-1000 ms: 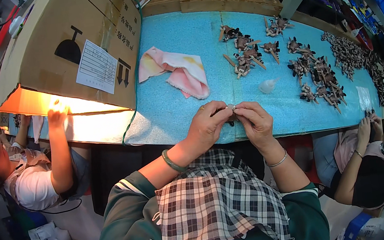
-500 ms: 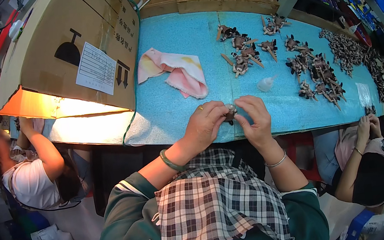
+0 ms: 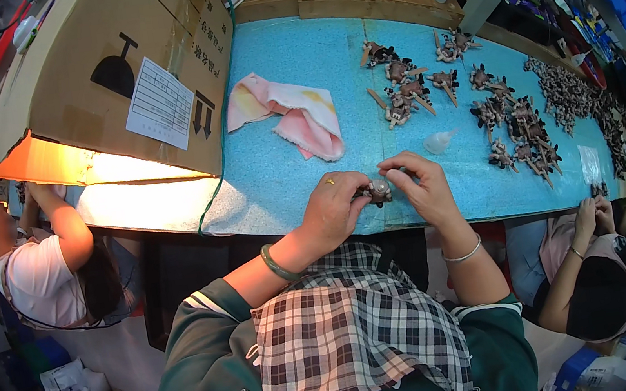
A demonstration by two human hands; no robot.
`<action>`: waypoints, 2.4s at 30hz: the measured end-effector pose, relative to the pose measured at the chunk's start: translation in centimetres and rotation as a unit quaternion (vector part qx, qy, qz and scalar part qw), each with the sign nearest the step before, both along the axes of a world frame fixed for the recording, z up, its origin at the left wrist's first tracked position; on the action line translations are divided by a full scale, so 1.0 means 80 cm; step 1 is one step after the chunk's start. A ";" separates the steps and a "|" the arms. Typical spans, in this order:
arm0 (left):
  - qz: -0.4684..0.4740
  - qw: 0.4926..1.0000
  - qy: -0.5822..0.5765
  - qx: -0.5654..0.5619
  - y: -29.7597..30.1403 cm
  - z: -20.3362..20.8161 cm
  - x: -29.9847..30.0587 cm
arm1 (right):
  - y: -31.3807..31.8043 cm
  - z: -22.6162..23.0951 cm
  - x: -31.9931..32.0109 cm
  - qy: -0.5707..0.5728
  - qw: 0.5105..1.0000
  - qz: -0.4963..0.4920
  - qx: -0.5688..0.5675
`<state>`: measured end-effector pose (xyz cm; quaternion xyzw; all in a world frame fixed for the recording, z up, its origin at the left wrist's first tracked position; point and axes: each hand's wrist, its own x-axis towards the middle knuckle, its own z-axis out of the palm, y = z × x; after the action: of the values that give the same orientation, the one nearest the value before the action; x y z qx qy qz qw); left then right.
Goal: Assembling and gluing small components onto plastic figurines at a factory workbench.
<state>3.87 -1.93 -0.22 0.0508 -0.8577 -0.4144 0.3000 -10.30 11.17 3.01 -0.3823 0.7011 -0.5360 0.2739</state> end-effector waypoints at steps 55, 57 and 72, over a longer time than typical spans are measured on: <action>-0.027 0.999 0.006 0.021 0.000 0.000 -0.005 | 0.015 -0.029 0.042 0.245 0.960 -0.086 -0.107; -0.023 0.999 0.015 0.022 0.000 -0.001 -0.005 | 0.016 -0.034 0.041 0.250 0.958 -0.083 -0.111; 0.003 1.000 -0.009 -0.002 0.001 -0.002 -0.005 | 0.012 -0.031 0.036 0.353 0.932 -0.040 -0.073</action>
<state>3.48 -1.88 -0.37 0.0564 -0.8609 -0.4115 0.2940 -7.40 12.13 0.52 -0.5377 0.7264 -0.4261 -0.0415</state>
